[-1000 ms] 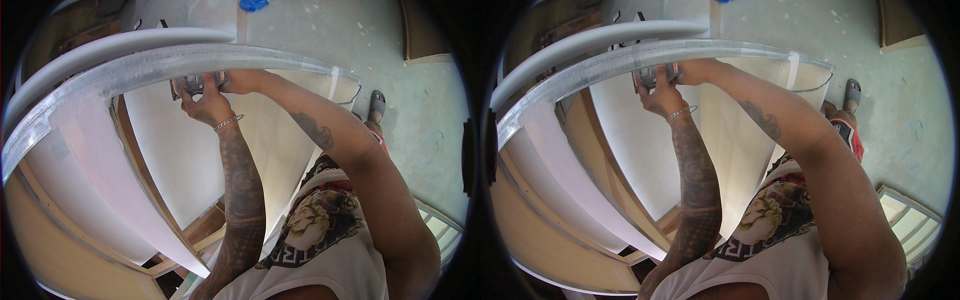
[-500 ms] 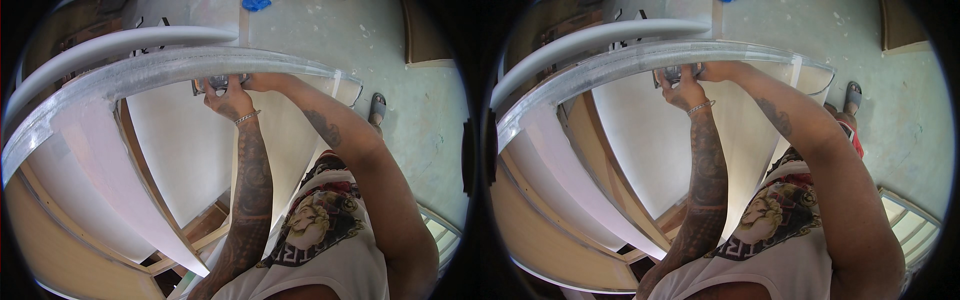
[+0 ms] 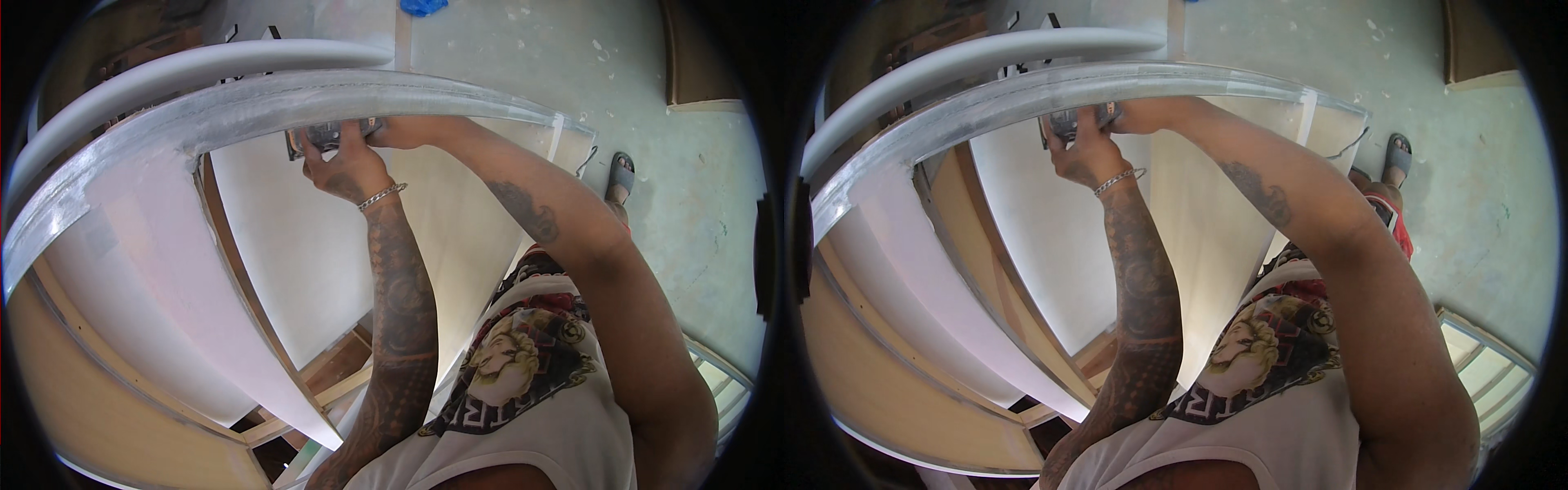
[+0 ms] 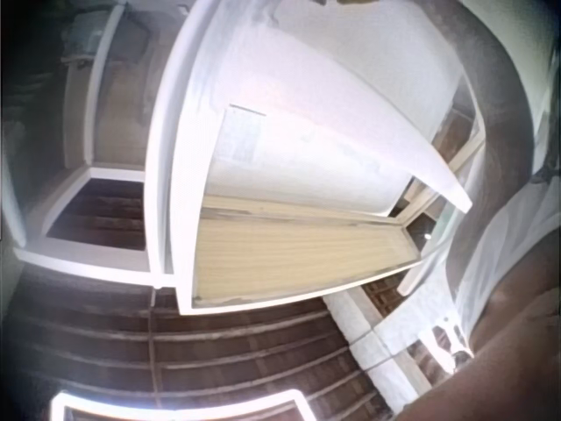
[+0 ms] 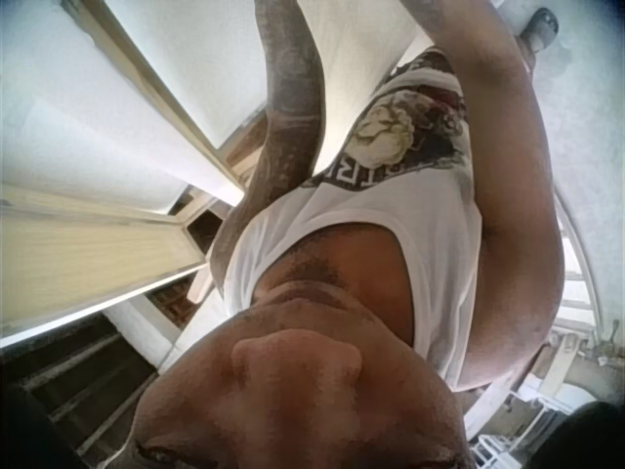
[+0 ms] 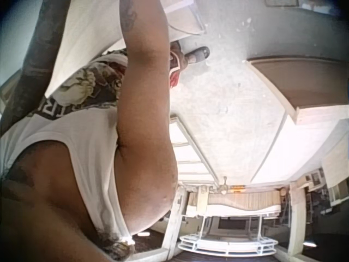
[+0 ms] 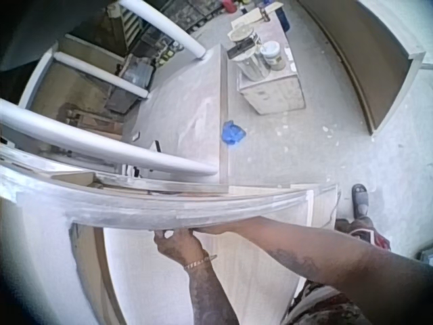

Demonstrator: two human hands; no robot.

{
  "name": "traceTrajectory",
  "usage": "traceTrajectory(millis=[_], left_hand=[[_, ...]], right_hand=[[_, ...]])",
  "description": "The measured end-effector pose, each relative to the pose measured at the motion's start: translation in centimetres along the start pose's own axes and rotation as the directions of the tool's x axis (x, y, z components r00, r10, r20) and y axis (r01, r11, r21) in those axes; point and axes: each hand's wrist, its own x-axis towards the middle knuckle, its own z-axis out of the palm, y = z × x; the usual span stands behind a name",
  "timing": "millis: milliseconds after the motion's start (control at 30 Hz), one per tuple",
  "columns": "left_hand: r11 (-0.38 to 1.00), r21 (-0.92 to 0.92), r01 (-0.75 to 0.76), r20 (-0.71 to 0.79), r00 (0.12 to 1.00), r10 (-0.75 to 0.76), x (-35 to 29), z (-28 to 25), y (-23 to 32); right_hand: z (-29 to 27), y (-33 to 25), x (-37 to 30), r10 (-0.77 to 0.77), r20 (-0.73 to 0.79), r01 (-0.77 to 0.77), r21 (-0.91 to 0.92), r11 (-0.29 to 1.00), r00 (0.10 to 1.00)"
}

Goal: The person uses a power orbital sander to smooth the surfaces and curved edges of a large wooden shelving unit in a workshop.

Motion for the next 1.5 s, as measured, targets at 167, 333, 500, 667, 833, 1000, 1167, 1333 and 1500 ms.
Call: traceTrajectory(millis=[167,333,500,667,833,1000,1167,1333,1500], left_hand=[[0.999,0.019,-0.034,-0.009,0.999,0.035,0.9,-0.7,1.2],[0.998,-0.001,-0.057,-0.025,0.998,0.057,0.0,0.4,1.7],[0.994,0.065,-0.09,-0.061,0.994,0.094,0.3,-0.1,1.8],[0.996,0.03,-0.083,-0.092,0.992,0.085,0.9,-0.6,3.6],[0.998,0.003,-0.07,-0.032,0.997,0.071,0.3,0.2,1.7],[0.988,0.155,-0.021,-0.077,0.996,0.033,1.6,-0.9,1.2],[0.994,0.107,0.035,-0.15,0.989,-0.018,2.8,-1.0,0.5],[0.987,0.156,-0.028,-0.244,0.968,0.066,4.0,-3.1,1.7],[0.965,0.254,0.063,-0.145,0.989,-0.027,2.6,-3.1,7.5]], right_hand=[[-0.4,-1.9,1.2,0.079,0.098,-0.078,-0.02,0.997,0.992],[0.1,-0.1,0.7,0.045,0.079,-0.046,0.015,0.999,0.996],[0.7,-0.1,0.8,-0.038,0.049,0.034,0.071,0.997,0.998],[1.2,-1.3,1.7,-0.024,0.044,0.02,0.096,0.995,0.999],[1.5,1.0,0.8,-0.039,0.045,0.034,0.115,0.993,0.998],[1.2,-0.5,1.3,-0.029,0.055,0.027,0.03,0.999,0.998],[2.6,0.3,1.2,-0.023,0.052,0.021,0.039,0.999,0.998],[3.5,-3.7,3.4,-0.078,-0.072,0.086,0.122,0.989,0.994],[3.2,-3.7,4.4,-0.151,-0.127,0.165,0.112,0.98,0.98]])
